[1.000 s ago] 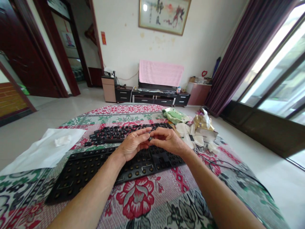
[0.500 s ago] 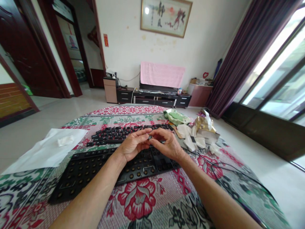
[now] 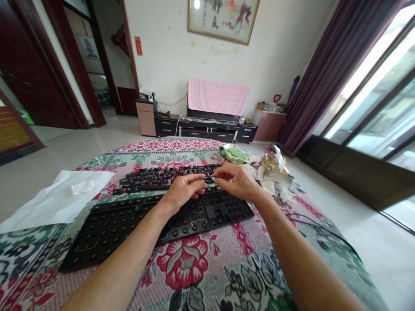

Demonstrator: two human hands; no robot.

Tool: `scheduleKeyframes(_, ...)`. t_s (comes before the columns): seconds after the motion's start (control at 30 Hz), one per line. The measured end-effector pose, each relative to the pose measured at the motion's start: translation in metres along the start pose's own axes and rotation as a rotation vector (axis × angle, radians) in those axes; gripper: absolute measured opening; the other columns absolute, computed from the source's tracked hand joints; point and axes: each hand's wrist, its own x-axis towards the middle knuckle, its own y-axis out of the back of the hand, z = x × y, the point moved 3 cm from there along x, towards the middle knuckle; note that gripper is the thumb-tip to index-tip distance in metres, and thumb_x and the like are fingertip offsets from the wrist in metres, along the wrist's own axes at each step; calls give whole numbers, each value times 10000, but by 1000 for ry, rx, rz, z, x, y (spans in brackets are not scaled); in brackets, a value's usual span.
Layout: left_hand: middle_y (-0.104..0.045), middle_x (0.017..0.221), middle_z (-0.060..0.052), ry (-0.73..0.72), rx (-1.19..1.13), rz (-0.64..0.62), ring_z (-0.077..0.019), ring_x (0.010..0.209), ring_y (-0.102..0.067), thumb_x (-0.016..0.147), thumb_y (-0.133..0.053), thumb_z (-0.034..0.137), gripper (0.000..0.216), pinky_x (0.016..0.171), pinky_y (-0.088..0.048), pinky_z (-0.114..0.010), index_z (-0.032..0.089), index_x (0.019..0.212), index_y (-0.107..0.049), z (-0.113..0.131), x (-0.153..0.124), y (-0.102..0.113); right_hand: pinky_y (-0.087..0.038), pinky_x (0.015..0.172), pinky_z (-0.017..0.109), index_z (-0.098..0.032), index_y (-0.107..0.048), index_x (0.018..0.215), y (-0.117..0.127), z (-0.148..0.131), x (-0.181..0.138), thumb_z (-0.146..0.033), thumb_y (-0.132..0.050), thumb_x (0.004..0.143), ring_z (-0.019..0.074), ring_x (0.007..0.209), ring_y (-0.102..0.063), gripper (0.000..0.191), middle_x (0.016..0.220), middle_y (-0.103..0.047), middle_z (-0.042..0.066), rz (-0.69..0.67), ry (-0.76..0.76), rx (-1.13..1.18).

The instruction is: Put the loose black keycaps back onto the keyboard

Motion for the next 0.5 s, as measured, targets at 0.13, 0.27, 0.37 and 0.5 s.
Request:
scheduleKeyframes(0.13, -642, 737, -46, -63, 178, 111, -96, 605, -544, 692, -561, 306, 317, 483, -394, -181, 154, 965, -616, -3, 3, 3, -406, 546, 226, -176, -615, 801, -5, 45, -9, -240, -534, 699, 97, 597, -514, 145, 691, -599, 6, -77, -199, 81)
scheduleKeyframes(0.27, -608, 623, -17, -76, 171, 181, -74, 513, -500, 668, -557, 290, 307, 470, -383, -182, 129, 919, -629, -3, 3, 5, -411, 572, 229, -172, -638, 785, -22, 57, -12, -262, -538, 699, 109, 616, -537, 159, 689, -622, 9, -157, -207, 59)
scheduleKeyframes(0.37, -585, 578, 0, -70, 191, 191, -63, 474, -475, 660, -551, 282, 292, 465, -381, -181, 126, 891, -637, -2, 3, 4, -415, 607, 232, -168, -655, 789, -28, 53, -10, -253, -545, 694, 118, 646, -553, 168, 722, -644, 15, -167, -191, -9)
scheduleKeyframes(0.5, -583, 577, 3, -48, 226, 180, -63, 465, -474, 663, -536, 278, 284, 460, -382, -179, 130, 884, -637, -3, 2, 3, -421, 648, 232, -171, -666, 807, -30, 52, -9, -233, -552, 689, 122, 686, -566, 176, 779, -660, 19, -156, -185, -49)
